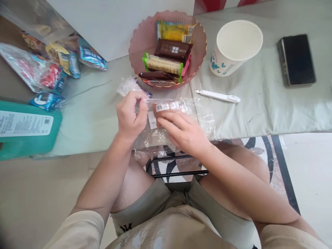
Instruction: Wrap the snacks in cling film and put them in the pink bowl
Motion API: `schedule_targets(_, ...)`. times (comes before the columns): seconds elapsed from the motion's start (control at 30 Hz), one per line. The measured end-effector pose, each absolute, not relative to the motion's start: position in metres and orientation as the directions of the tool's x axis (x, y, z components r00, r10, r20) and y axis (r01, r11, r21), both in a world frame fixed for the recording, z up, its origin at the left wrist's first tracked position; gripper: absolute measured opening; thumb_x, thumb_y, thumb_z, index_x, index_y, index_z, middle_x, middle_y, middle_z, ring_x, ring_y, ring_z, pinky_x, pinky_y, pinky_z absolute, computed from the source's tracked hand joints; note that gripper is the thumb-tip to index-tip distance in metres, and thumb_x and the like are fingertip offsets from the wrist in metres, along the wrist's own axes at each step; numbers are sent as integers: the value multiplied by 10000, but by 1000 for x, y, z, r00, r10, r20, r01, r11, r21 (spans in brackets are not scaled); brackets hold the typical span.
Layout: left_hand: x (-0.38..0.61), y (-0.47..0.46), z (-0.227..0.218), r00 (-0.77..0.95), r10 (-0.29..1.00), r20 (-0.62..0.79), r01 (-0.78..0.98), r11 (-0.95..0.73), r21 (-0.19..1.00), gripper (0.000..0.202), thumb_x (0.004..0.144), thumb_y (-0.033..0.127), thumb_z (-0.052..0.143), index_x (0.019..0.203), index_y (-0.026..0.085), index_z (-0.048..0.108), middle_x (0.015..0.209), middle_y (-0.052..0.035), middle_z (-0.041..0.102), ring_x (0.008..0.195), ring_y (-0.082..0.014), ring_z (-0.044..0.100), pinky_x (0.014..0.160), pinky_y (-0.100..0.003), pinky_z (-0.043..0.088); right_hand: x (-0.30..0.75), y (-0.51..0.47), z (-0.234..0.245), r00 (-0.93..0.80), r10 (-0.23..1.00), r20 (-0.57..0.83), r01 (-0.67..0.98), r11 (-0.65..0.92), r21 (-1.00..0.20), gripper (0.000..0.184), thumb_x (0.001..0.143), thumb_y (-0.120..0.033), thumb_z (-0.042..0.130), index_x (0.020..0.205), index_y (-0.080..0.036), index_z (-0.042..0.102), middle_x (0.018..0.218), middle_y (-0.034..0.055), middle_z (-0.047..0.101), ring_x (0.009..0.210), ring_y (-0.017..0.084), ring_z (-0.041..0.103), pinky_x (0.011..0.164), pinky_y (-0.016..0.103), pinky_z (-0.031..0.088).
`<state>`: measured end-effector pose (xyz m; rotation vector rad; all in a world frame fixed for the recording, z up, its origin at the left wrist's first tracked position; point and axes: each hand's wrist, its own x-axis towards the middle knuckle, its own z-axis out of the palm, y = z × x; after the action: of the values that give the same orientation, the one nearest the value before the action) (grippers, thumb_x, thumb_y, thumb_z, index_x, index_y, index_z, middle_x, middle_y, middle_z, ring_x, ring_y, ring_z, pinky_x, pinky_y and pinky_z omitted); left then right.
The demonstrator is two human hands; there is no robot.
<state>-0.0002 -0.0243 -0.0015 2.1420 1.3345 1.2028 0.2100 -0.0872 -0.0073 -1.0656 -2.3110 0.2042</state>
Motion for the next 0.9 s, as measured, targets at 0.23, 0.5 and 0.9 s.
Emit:
schedule_targets(0.23, 14, -24, -4, 128, 946, 297, 216, -319, 923, 423, 1038, 680, 375, 961, 278, 486, 802, -6, 563, 854, -197, 715, 756, -368, 584, 203, -77, -18, -480, 840, 253, 781, 540, -312, 565, 940, -235, 599, 1499, -305, 555, 1495, 134, 610, 1443, 396, 517, 1066, 565, 490)
schedule_targets(0.5, -8, -6, -15, 110, 987, 119, 180, -137, 974, 496, 1044, 710, 284, 1044, 280, 532, 837, -2, 634, 885, -182, 745, 758, -358, 610, 217, -66, -17, -510, 766, 392, 679, 638, -363, 474, 879, -264, 682, 1348, -252, 617, 1242, 140, 661, 1077, 289, 626, 943, 452, 540)
schedule_targets(0.9, -1, -13, -11, -80, 971, 227, 241, -202, 949, 469, 995, 734, 425, 1058, 282, 532, 723, 17, 488, 545, -103, 518, 521, -267, 442, 228, -78, -18, -370, 726, 580, 712, 623, -325, 269, 940, -301, 683, 1204, -281, 632, 1063, 93, 615, 944, 219, 636, 764, 364, 561)
